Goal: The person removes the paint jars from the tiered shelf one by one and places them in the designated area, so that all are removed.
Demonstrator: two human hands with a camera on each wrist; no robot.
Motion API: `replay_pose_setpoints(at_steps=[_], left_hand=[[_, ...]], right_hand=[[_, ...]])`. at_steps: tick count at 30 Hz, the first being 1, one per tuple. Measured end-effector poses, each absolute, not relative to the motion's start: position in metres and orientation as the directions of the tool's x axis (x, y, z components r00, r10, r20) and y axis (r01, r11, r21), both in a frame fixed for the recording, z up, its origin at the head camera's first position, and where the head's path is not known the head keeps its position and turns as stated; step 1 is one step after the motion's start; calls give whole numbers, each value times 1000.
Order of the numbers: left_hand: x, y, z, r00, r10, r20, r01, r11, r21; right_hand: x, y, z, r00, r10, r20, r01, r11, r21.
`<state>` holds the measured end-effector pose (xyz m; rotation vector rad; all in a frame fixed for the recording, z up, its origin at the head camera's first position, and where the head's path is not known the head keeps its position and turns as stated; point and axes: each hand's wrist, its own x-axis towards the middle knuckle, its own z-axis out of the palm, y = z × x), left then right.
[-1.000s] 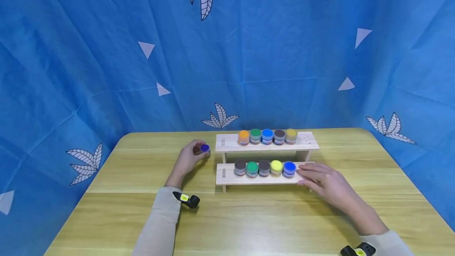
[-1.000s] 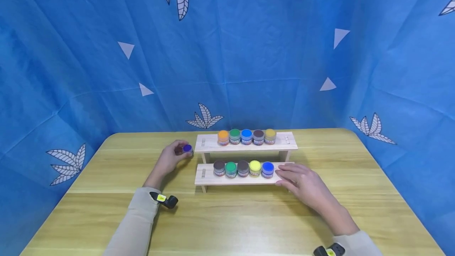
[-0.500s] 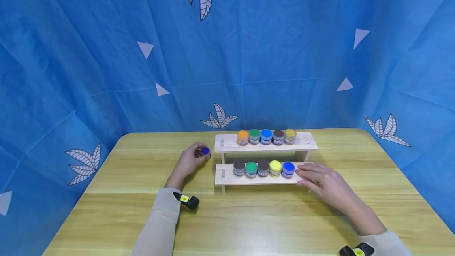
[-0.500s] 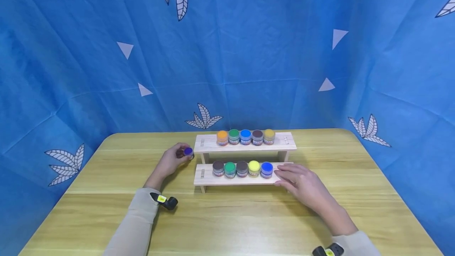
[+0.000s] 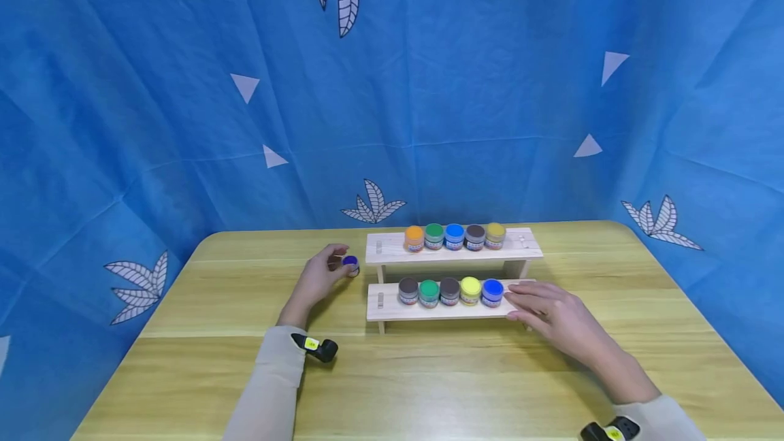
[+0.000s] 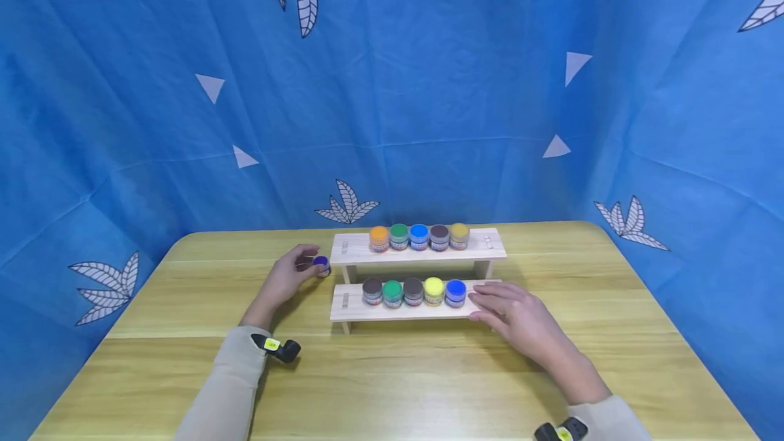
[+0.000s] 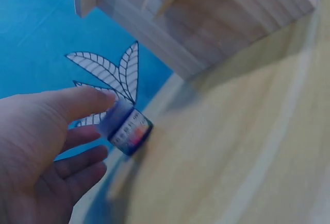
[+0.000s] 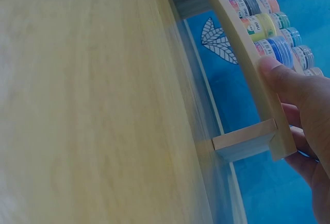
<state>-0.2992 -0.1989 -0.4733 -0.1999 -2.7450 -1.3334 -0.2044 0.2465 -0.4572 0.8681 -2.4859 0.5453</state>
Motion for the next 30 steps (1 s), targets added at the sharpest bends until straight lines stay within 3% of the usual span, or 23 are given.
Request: replay_pose_setpoints(at_steps=[9, 17, 22, 30], left_hand=[[-293, -186, -433, -965, 75, 253, 245, 606, 757], [-278, -166, -400, -901, 174, 397, 413, 624, 663], [-268, -152, -390, -877, 256, 407, 466, 662, 587], [-252, -129, -385, -864, 281, 418, 486, 684, 544]], right_hand=[[-207, 244, -454, -696, -478, 537, -657, 725, -207], [-209, 244, -452, -688, -476, 548, -664, 718, -209], [-209, 244, -453, -696, -472, 542, -658, 721, -217], [-205, 244, -457, -712, -464, 526, -646, 727, -232]])
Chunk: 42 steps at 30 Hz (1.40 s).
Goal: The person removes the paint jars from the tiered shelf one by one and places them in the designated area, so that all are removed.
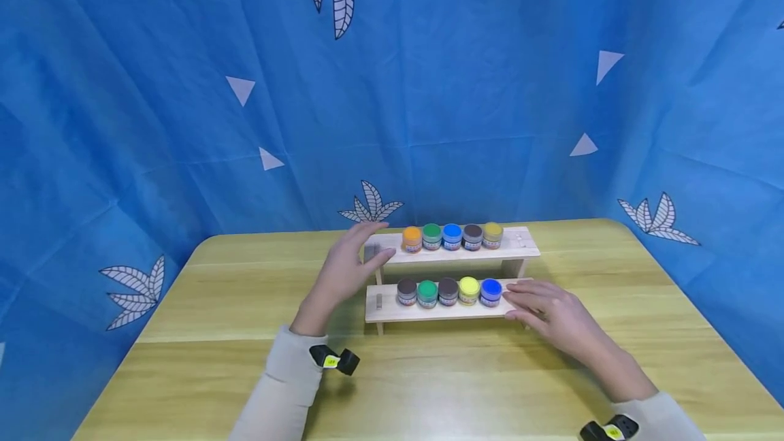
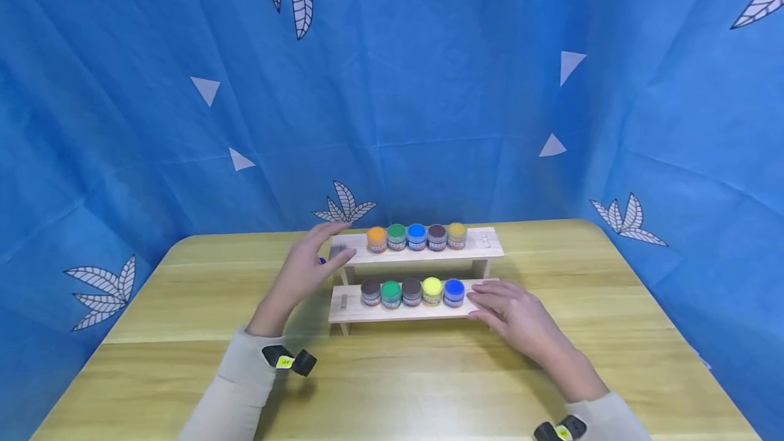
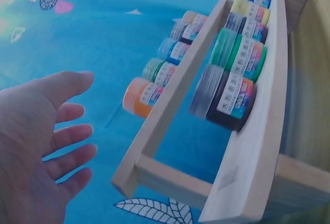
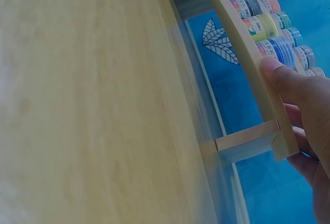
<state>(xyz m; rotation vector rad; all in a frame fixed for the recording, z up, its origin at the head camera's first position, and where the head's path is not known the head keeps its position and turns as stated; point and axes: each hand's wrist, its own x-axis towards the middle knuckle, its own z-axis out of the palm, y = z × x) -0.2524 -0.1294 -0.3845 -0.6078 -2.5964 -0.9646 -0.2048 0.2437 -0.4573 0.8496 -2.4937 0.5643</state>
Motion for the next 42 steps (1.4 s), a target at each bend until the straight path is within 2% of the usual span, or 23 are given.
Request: replay_pose_setpoints(at_steps=[8, 21, 33, 42], left_hand=[[-254, -107, -382, -834, 311, 455, 516, 732, 446], [-271, -83, -383, -873, 292, 391, 450, 790, 415], [-272, -78, -388, -919, 228, 322, 371, 776, 510], [-268, -92, -386, -940, 214, 267, 342, 618, 708]], right_hand=[[-203, 245, -459, -699, -460, 547, -655, 719, -232], [-205, 245, -456, -701, -458, 548, -653, 721, -233], [-203, 245, -456, -721, -445, 532, -636, 729, -252], [-202, 246, -458, -731, -435, 526, -626, 735, -261]])
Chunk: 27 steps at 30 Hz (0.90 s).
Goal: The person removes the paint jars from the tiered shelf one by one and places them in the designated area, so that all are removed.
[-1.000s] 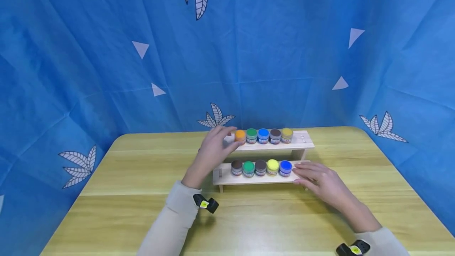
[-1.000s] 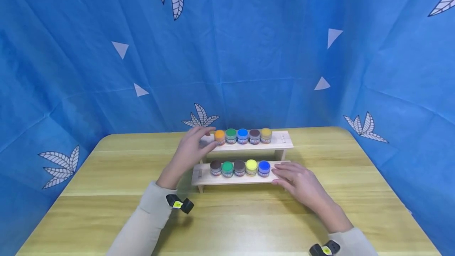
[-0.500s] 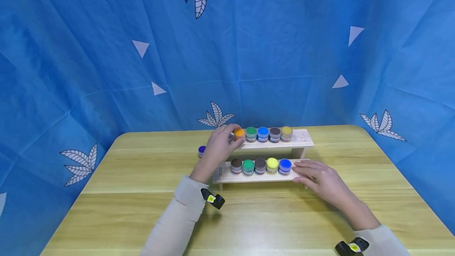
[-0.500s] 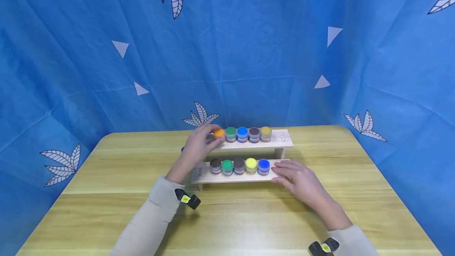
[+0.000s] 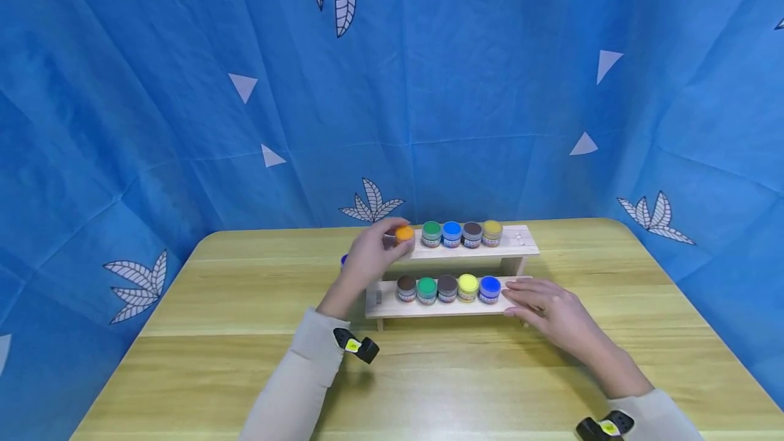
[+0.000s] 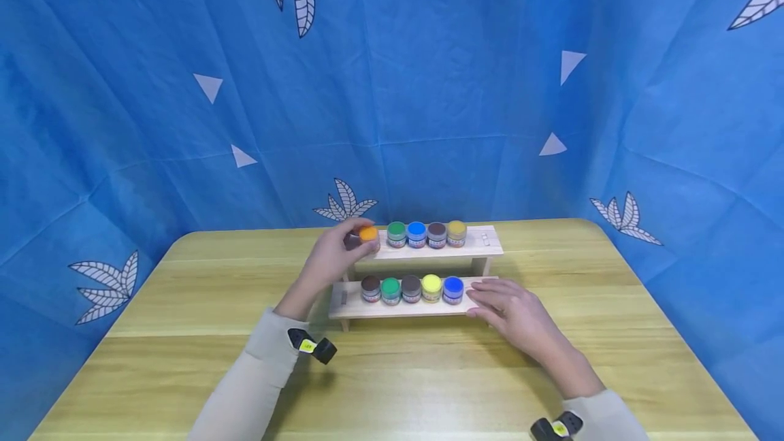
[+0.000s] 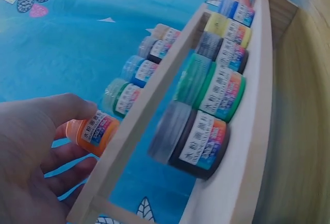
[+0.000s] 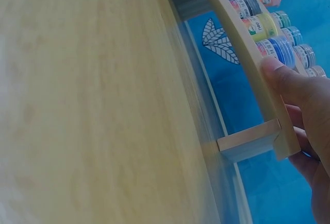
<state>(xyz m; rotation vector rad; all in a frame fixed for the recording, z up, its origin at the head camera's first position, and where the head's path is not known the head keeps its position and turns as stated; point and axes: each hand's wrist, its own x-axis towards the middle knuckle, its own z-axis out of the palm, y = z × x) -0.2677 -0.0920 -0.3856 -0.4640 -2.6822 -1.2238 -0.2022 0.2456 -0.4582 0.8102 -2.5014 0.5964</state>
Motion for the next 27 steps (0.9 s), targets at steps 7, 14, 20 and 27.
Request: replay_pose_setpoints(at_steps=[7, 14, 20, 27], left_hand=[[-268, -109, -386, -951, 187, 245, 307, 508, 805], [-265, -128, -385, -958, 154, 240, 283, 415, 865], [-263, -147, -385, -962, 138, 237, 271, 353, 896], [-258, -167, -386, -977, 81, 196, 212, 334, 918]], right_hand=[[-202, 245, -459, -737, -434, 518, -620, 740, -261], [-202, 245, -458, -732, -431, 528, -625, 733, -267], [-202, 244, -457, -722, -432, 541, -633, 728, -263], [-201, 243, -456, -728, -429, 535, -626, 734, -264]])
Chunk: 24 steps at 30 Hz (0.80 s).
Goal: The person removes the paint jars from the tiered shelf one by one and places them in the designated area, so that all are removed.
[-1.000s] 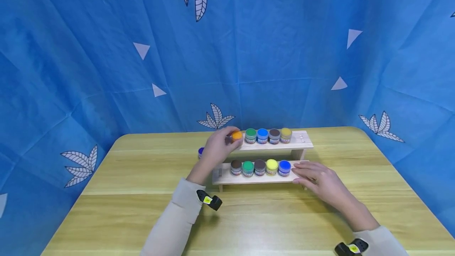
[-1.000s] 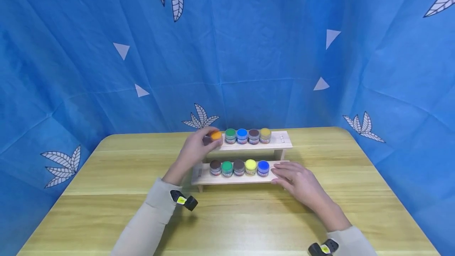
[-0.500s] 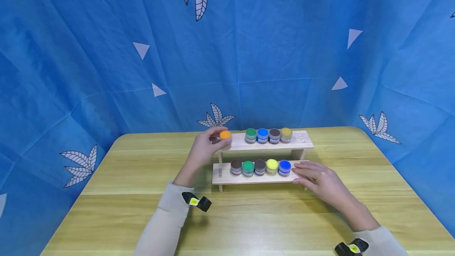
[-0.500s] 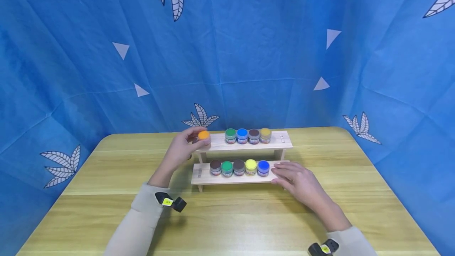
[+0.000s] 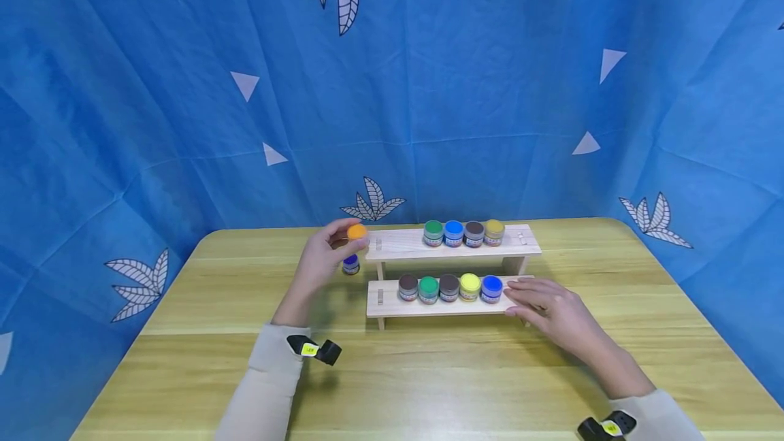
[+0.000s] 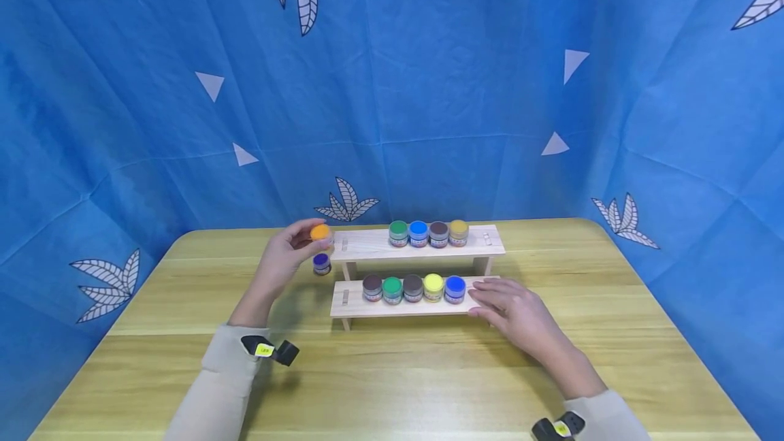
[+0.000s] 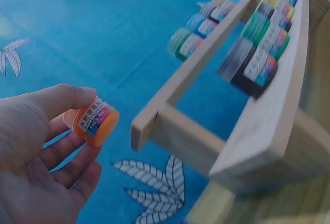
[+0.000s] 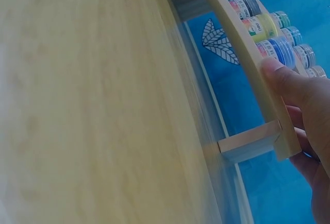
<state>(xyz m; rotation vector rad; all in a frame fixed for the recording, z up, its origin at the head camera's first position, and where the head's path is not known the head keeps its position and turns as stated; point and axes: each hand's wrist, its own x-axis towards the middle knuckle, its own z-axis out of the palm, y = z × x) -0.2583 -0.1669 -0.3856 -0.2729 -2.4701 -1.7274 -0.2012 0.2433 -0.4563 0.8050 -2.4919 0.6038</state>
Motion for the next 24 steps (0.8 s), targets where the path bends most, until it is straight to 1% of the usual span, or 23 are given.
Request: replay_pose_setpoints(at_steps=[6, 7, 12, 16, 20, 24], left_hand=[[-261, -185, -395, -978, 79, 195, 210, 328, 921], [-265, -189, -401, -977, 74, 201, 214, 328, 920], [-269, -202, -413, -982, 34, 183, 185, 323, 928], [-272, -211, -421, -986, 17, 168, 164, 342, 925], [-273, -219, -428, -987, 24, 160, 158, 368, 916], [-275, -226, -434, -987, 39, 155, 158, 367, 917]], right_hand=[[-202, 243, -457, -730, -429, 532, -623, 738, -260], [-202, 243, -457, -729, -430, 533, -623, 739, -256], [-203, 243, -457, -722, -434, 539, -630, 734, -252], [-202, 242, -457, -728, -430, 534, -625, 735, -260], [-202, 243, -457, -738, -425, 524, -617, 740, -268], [-202, 243, -457, -735, -427, 527, -620, 738, -266]])
